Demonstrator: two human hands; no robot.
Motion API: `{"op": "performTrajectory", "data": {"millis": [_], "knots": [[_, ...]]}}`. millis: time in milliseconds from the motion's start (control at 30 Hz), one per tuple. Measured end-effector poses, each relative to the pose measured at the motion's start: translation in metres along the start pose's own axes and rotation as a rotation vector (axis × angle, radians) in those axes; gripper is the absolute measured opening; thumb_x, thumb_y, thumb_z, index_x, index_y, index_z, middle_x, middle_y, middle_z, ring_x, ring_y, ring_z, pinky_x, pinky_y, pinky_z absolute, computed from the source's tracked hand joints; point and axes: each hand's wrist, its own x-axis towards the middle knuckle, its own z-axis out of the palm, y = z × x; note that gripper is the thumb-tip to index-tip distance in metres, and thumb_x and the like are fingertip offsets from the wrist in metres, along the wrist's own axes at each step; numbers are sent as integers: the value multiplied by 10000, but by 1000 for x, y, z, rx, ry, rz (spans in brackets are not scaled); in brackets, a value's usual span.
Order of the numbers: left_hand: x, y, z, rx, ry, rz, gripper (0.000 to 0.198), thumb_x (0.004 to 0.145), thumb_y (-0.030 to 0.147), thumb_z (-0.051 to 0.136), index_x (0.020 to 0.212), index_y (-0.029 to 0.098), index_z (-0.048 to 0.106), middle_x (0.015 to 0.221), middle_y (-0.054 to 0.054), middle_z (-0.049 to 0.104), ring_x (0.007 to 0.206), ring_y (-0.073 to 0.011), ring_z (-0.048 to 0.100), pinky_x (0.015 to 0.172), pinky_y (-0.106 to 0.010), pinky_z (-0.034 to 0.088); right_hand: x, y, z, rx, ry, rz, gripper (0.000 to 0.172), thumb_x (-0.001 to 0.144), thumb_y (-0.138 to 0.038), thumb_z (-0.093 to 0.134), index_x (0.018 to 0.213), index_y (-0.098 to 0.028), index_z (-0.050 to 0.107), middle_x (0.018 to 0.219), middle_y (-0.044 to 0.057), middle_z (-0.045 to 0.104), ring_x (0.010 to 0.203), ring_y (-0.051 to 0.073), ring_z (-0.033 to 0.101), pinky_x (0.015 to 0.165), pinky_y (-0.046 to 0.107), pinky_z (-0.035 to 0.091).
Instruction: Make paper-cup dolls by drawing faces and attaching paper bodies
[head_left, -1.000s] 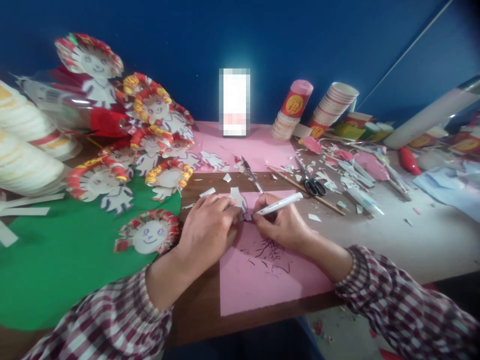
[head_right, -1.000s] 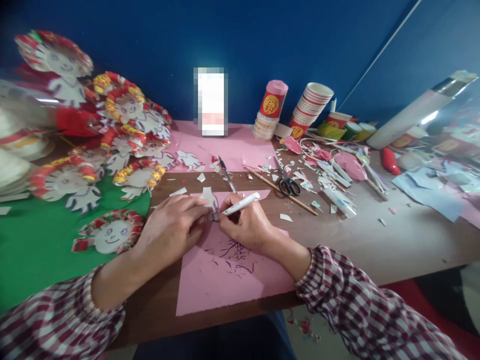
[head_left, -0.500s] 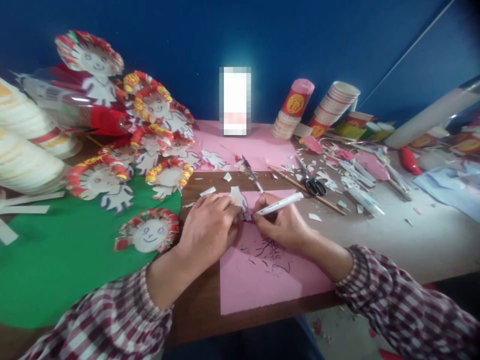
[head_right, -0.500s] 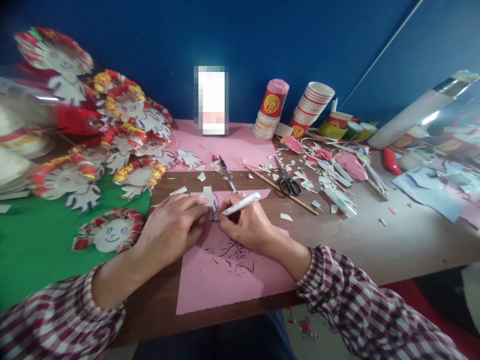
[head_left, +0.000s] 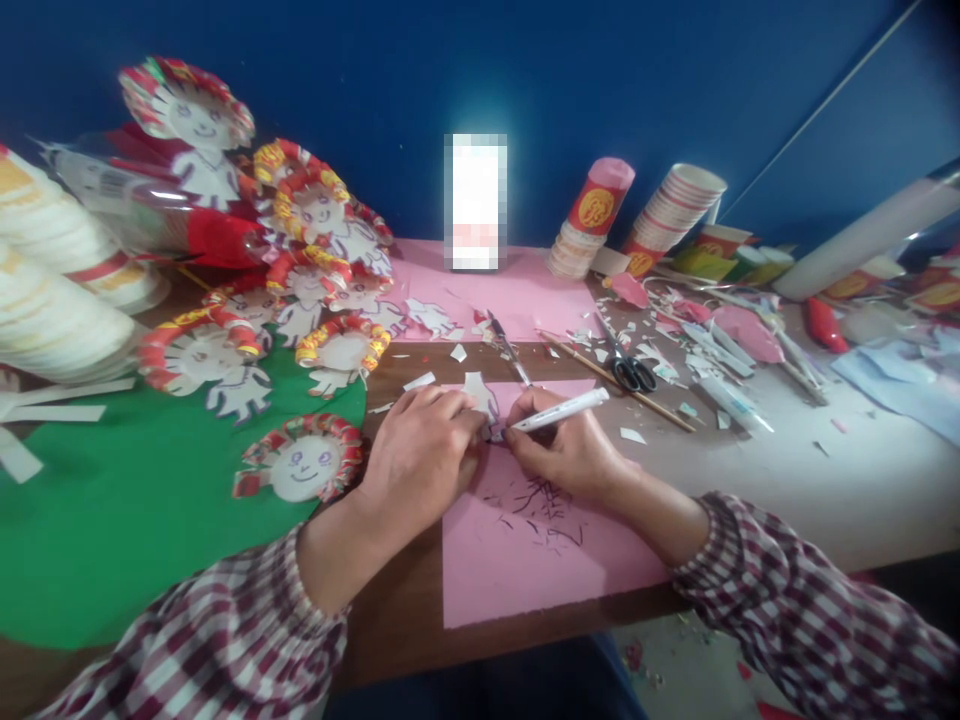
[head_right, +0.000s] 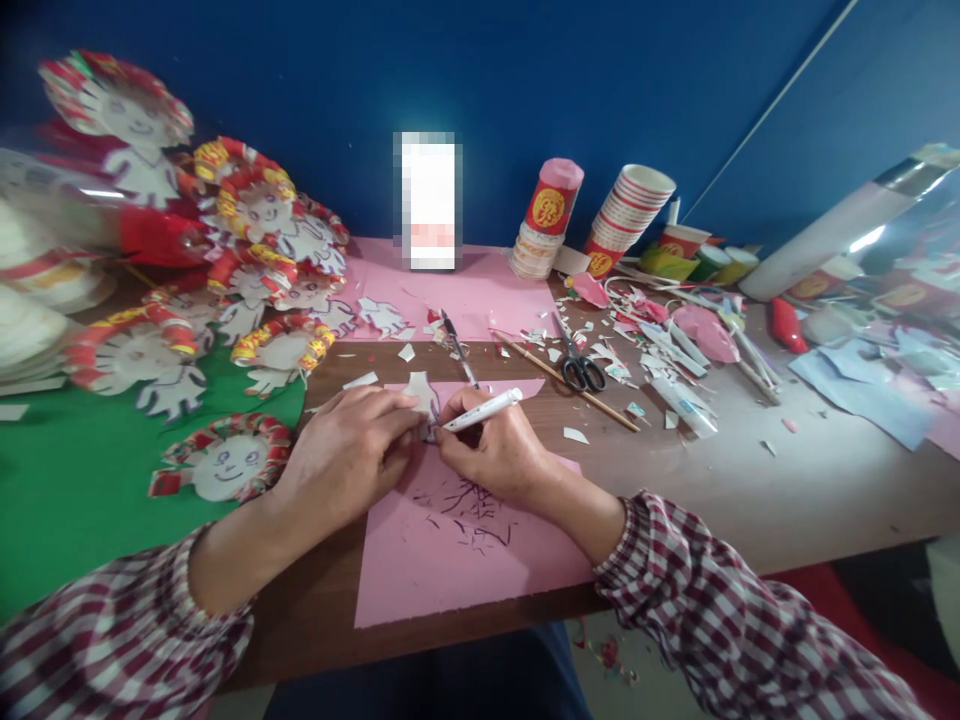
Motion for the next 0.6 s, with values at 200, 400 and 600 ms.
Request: {"op": "performTrajectory", "data": {"millis": [200,400,600], "knots": [[0,1,0,-3,-7,-10,187,814,154,531,937,189,667,943,-58,635,970,-248,559,876,-432,467,0,2,0,32,1,3,69,778,-180,597,768,-182,529,630,-31,521,550,94,458,491,228,385],[0,0,1,-4,18,0,213,829,148,502,945,187,676,954,-71,639,979,-255,560,874,-439,466,1,1,-1,66,50,67,66,818,-196,566,775,-182,517,597,-52,474,505,73,406,460,215,336],[-1,0,0,-8,7,2,213,798,144,538,954,187,676,965,-73,639,982,-263,556,875,-445,467,1,-2,-2,12,66,40,68,779,-151,574,742,-176,522,601,-50,469,521,74,407,460,214,328]]}}
